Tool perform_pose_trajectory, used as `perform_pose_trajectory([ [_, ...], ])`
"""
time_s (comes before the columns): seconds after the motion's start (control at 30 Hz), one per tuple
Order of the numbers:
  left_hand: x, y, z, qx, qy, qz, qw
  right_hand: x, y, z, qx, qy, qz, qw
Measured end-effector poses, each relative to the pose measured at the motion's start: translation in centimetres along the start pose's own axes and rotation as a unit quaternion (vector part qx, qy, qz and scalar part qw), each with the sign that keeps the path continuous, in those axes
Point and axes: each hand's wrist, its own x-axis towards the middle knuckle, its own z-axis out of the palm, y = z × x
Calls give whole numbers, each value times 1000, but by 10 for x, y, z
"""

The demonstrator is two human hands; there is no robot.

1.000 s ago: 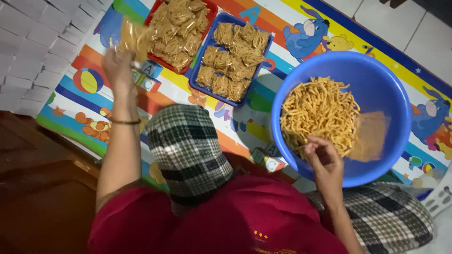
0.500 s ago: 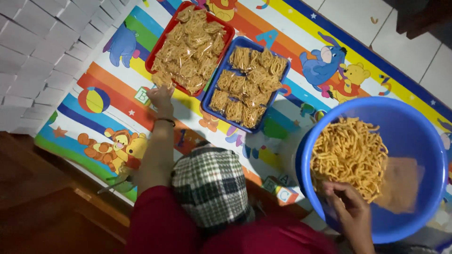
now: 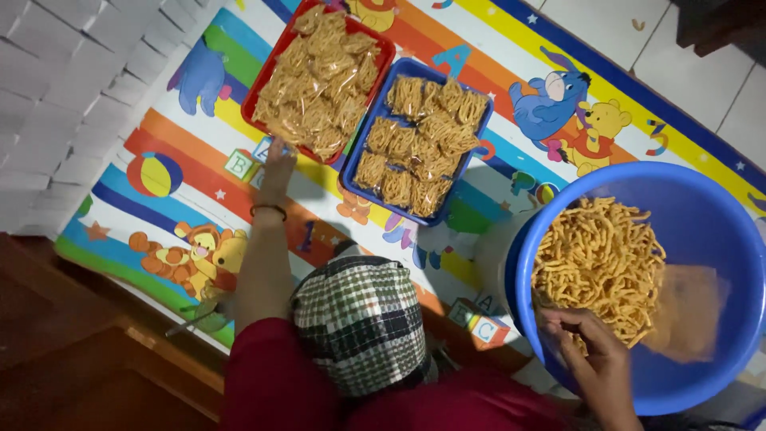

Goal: Packaging fried noodle snacks into plastic bags.

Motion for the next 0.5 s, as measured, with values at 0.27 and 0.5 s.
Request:
perform_pose_trajectory([
  [0.27,13,36,-12,-102,-178,-200,958,-8,-21,3,-45,-12,6,999],
  [0.5,3,20,3,-88,-50,-99,990,-9,-44,-8,-49,-3,-33,998],
])
